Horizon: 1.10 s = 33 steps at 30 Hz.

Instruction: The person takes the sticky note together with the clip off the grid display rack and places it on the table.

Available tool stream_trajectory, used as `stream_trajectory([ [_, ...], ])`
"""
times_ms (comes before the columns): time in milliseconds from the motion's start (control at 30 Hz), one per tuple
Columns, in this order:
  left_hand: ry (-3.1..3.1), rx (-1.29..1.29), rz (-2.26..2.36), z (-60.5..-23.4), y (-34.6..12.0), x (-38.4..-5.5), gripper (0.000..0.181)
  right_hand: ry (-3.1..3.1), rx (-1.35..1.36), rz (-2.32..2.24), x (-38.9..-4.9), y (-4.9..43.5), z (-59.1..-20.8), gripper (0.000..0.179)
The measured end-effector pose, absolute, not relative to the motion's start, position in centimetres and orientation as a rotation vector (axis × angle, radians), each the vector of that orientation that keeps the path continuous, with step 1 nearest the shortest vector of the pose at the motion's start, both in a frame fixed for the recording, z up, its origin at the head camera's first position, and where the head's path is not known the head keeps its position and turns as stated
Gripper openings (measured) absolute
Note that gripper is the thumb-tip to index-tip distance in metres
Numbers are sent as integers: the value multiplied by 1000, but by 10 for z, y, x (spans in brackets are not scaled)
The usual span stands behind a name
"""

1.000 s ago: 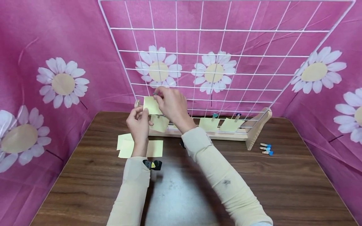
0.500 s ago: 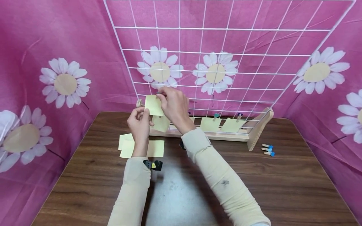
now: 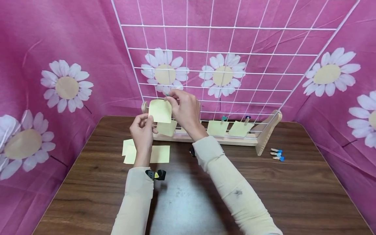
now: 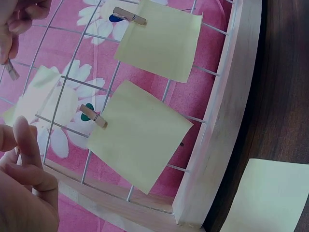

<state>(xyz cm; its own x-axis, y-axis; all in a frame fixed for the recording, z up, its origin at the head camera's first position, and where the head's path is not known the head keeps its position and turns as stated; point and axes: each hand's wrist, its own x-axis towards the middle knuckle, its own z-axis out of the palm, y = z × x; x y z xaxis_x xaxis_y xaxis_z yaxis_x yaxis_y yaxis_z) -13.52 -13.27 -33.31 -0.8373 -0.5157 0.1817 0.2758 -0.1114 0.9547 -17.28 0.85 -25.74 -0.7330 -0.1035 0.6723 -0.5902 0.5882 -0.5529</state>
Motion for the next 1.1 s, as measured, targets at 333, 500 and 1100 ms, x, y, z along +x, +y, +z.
stream_trajectory([
  [333,-1600,235,-2029,-338,-135,-130,6,-2150,581,1159,-162,29,-260,11],
  [500,-1565,210,-2052,-340,-135,-129,5,-2142,574,1171,-159,40,-262,10],
  [1100,-1590,185,-2093,-356,-137,-119,4,-2093,420,1200,-146,108,-293,9],
])
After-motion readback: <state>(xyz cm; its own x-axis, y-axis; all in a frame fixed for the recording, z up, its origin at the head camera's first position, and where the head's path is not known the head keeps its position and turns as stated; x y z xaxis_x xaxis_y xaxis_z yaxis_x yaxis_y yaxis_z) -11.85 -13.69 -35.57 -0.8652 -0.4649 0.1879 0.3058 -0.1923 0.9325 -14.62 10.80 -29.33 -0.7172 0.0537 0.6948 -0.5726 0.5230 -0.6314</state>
